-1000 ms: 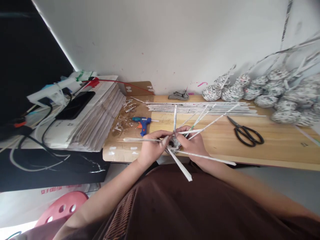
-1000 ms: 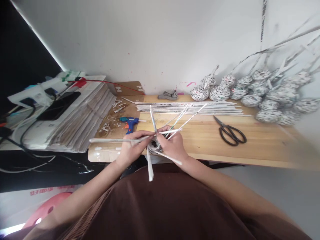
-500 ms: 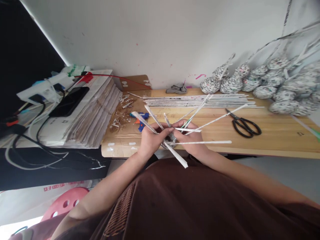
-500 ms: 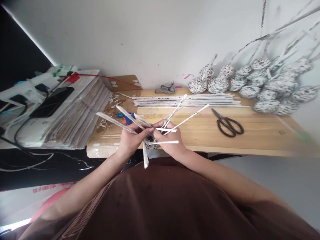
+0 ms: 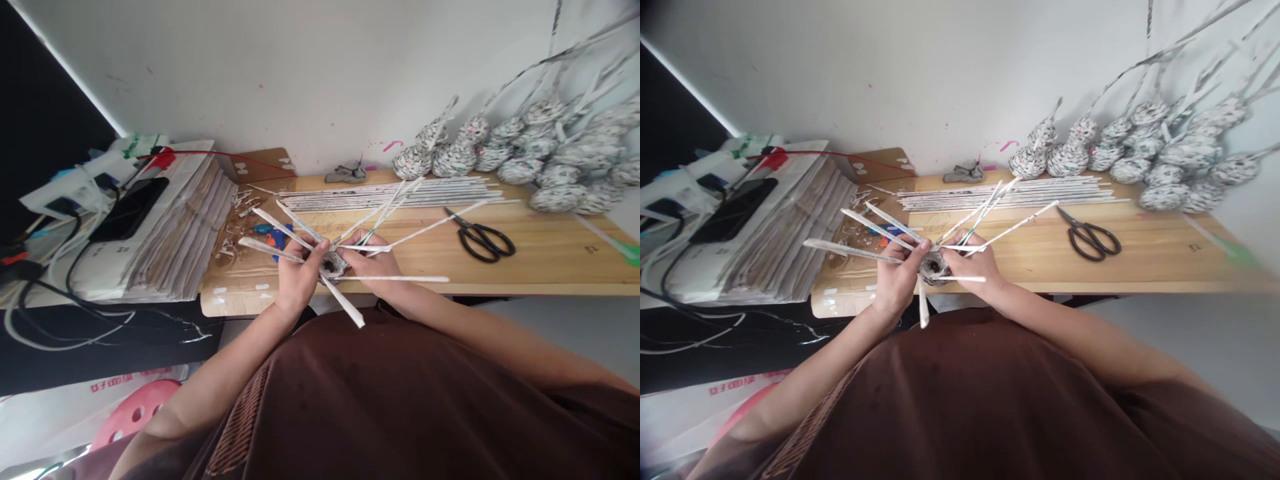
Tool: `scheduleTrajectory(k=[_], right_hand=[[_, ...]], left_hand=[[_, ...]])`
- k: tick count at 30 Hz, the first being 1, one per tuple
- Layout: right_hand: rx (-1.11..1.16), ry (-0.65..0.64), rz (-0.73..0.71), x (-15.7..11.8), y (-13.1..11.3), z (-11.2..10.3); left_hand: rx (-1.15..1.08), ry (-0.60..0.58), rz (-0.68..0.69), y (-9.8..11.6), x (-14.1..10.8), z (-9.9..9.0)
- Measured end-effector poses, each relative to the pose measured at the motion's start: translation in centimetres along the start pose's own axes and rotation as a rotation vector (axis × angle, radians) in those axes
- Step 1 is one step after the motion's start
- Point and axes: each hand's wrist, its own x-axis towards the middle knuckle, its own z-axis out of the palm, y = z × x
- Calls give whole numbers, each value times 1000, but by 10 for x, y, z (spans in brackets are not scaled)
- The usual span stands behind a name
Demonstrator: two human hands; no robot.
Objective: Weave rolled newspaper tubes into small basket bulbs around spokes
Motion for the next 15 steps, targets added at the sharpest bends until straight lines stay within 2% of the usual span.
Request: scheduleTrajectory(k=[3, 6, 9, 13, 15], right_hand=[[-10, 22, 20, 5, 5, -2], [-32, -41, -14, 14, 9, -6], [-56, -84, 9, 25, 5, -8], [75, -128, 191, 35, -12, -7], [125, -150, 227, 35, -21, -8]], left_hand=[[-25, -94, -64, 1, 5, -4], [27, -190, -141, 3, 16, -10], [150, -258, -151, 3, 30, -12], [129, -178, -294, 4, 45, -8], [92, -147, -343, 5, 49, -6]])
